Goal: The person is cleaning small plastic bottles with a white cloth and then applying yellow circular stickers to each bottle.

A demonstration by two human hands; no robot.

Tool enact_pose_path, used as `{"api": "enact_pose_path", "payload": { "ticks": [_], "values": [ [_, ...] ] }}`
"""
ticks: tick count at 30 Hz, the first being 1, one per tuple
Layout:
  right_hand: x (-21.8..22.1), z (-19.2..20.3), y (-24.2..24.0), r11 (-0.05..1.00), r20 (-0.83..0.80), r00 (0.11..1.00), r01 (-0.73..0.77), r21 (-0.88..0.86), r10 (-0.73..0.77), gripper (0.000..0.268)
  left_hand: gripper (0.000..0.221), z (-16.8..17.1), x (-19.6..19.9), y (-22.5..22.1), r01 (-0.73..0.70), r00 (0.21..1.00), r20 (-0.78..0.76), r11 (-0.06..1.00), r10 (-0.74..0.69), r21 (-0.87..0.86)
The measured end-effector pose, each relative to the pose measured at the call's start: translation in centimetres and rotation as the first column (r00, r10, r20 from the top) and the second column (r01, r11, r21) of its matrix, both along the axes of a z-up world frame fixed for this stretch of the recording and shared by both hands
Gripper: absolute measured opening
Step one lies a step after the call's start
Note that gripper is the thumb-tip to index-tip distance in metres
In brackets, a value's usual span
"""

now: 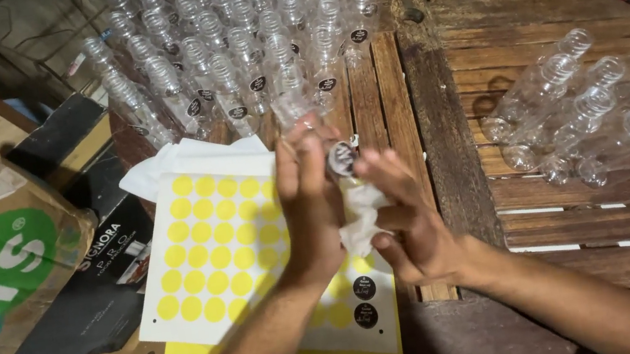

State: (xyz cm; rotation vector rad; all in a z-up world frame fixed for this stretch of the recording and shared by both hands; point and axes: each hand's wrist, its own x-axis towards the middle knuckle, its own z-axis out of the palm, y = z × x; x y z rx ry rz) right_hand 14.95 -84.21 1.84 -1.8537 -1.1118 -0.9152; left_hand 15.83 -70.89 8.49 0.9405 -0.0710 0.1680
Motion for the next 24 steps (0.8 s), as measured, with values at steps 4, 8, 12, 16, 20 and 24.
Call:
{"api": "enact_pose_path", "payload": {
  "ticks": [4, 8, 12, 16, 20, 24],
  "values": [
    [-0.1, 1.1, -0.1, 0.999, -0.026, 0.999, -0.044, 0.011, 0.044, 0.024, 0.067, -4.1, 0.4, -0.1, 0.359, 0.926, 0.181, 0.922, -0.332, -0.145],
    [-0.8, 1.9, 0.9, 0.993, -0.025, 0.994, -0.108, -0.037, 0.107, 0.031, 0.067, -7.1, 2.0, 1.0, 0.203, 0.87, 0.349, 0.898, -0.349, 0.391],
    [1.2, 2.4, -1.2, 0.984, 0.205, 0.978, 0.067, -0.163, -0.033, 0.029, 0.049, -9.2, 2.1, 0.4, 0.526, 0.806, 0.27, 0.847, -0.526, 0.08],
    [2.3, 2.7, -2.9, 0.991, 0.078, 0.989, 0.127, -0.043, -0.123, 0.044, 0.055, -6.9, 0.5, -0.4, 0.623, 0.772, 0.032, 0.745, -0.635, -0.238],
    [1.4, 2.5, -1.2, 0.992, 0.213, 0.973, 0.102, -0.077, -0.083, 0.04, 0.049, -2.6, -0.8, 0.7, 0.644, 0.761, 0.038, 0.746, -0.648, -0.172],
    [2.1, 2.3, -3.1, 0.983, 0.244, 0.966, 0.122, -0.138, -0.086, 0.044, 0.063, -4.5, -0.2, 1.4, 0.657, 0.754, -0.056, 0.746, -0.655, 0.107]
  ]
}}
